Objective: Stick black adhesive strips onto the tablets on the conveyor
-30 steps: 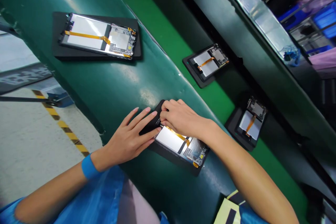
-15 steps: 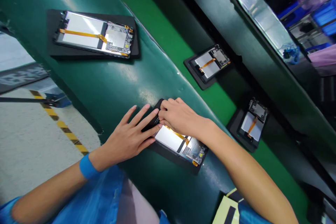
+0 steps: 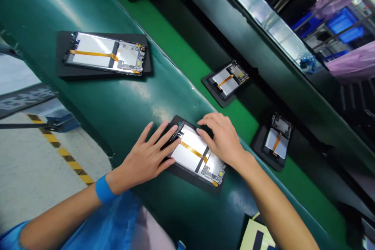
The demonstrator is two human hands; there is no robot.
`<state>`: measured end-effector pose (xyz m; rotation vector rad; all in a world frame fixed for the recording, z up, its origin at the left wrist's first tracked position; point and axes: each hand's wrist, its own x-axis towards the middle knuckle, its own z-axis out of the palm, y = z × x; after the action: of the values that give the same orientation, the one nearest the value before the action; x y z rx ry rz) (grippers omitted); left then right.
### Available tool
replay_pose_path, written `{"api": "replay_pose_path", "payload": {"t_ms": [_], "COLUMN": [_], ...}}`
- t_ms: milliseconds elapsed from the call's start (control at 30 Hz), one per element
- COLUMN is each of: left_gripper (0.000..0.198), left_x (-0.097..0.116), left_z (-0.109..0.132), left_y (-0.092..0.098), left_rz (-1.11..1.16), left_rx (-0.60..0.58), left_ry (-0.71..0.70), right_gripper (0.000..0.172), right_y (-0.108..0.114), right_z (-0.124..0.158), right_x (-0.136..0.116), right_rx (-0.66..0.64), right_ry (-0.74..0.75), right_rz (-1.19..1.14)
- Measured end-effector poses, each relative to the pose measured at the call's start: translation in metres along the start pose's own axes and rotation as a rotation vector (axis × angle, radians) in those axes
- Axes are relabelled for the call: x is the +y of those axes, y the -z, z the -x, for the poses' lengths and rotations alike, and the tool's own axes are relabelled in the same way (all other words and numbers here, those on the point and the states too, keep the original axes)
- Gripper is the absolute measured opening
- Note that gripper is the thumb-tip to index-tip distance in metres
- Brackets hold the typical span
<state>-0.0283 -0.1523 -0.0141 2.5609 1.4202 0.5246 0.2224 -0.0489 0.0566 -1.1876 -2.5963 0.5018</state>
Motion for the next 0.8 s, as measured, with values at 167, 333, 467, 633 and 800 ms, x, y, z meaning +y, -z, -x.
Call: {"api": "replay_pose_path", "payload": {"t_ms": [167,333,467,633,800], "left_gripper": [0.049,0.043,0.048,0.049,0.054], "left_x": [0.003,-0.005,-0.015,-0.012,-0.007], "left_z": [-0.003,-0.002,0.007,0.018,0.023], "left_y": [-0.004,-0.01,-0.012,-0.013,-0.02], "left_rz": [0.032,0.065,0.092,0.173,0.182], "left_rx": [0.023,0.062,0.162,0.189,0.21], "left_ry": [0.039,0.059,0.104,0.02,-0.013], "right_gripper": [0.016,0.026,0.049,0.073,0.077], "right_y": [-0.006,-0.026,-0.04,-0.054,-0.07], "right_z": [0.073,0.149,0.199,0.227,0.208], "right_x": [0.001,-0.012,-0.028,-0.049,-0.068], "right_rx": [0.146,0.284,0.388,0.437,0.582], "right_ry": [-0.233,-0.638,-0.984,-1.187,-1.278], "right_rz": [-0.049,-0.172,-0.381,-0.831,-1.064]}}
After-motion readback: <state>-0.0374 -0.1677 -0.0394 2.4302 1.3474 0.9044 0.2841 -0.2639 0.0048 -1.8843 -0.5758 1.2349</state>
